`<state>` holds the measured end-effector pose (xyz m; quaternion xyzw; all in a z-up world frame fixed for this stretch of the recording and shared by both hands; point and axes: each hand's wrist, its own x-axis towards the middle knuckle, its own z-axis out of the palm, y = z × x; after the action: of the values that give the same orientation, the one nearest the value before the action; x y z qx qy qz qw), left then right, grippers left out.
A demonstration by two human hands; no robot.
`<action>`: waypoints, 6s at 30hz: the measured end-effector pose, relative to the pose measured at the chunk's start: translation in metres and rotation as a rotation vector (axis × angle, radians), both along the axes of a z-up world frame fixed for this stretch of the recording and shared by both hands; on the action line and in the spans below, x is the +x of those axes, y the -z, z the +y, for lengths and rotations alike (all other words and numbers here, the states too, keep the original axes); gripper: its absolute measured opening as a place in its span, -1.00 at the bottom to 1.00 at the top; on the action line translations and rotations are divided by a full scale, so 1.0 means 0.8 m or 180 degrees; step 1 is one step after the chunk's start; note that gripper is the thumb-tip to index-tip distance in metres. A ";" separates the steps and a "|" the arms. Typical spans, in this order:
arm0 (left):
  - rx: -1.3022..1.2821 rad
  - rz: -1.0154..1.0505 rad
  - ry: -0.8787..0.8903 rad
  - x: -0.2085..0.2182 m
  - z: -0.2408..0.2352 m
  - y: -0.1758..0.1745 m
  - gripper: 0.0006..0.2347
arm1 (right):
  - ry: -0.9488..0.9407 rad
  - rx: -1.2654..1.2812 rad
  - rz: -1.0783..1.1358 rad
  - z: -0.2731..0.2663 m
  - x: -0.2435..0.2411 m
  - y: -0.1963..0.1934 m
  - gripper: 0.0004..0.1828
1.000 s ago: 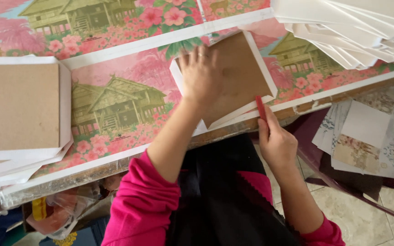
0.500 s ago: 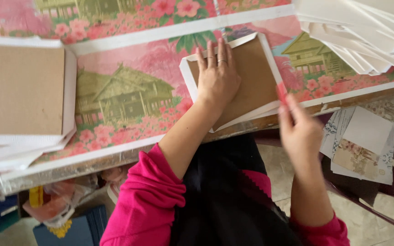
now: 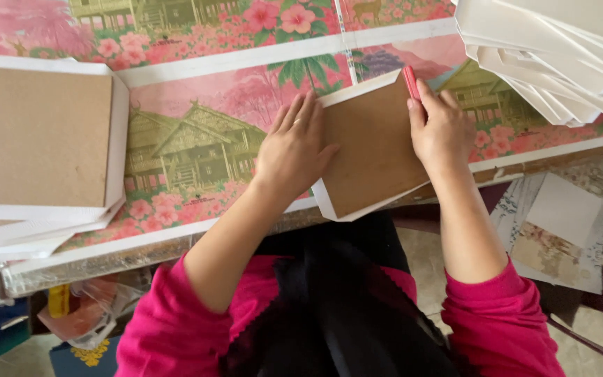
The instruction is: The person places a rectangular piece of brown paper onto a white board and uses a red glue stick to apply adhesive along the edges. They press the paper down to secure it and repeat the process with multiple boards.
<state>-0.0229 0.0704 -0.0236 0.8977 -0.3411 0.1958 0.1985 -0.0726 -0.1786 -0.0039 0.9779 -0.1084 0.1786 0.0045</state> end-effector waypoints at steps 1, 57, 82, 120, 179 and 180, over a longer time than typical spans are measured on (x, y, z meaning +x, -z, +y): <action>0.0030 0.0033 0.0046 0.000 0.010 -0.002 -0.44 | -0.0086 -0.0179 -0.0133 0.006 0.002 -0.003 -0.65; 0.1643 0.2409 0.1715 -0.001 -0.086 -0.095 -0.50 | -0.0180 0.0784 0.0316 0.062 -0.167 -0.011 -0.53; 0.1569 0.1785 0.1746 0.034 -0.045 -0.073 -0.68 | -0.0587 0.0190 0.0163 0.156 -0.168 -0.017 -0.54; -0.0609 0.0307 0.1250 -0.152 0.029 -0.079 -0.74 | -0.3117 0.2576 0.1350 0.127 -0.197 -0.095 -0.72; 0.0645 -0.0112 -0.2206 -0.046 0.309 -0.041 -0.53 | 0.0079 0.4034 -0.0455 0.031 -0.117 -0.019 -0.87; 0.0638 -0.0099 -0.2202 -0.054 0.305 -0.043 -0.53 | 0.0086 0.4023 -0.0447 0.036 -0.118 -0.021 -0.87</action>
<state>-0.0664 0.3145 0.0112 0.9720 -0.0376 0.2306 0.0263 -0.1668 -0.1497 0.0130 0.7763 -0.2053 0.1438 -0.5783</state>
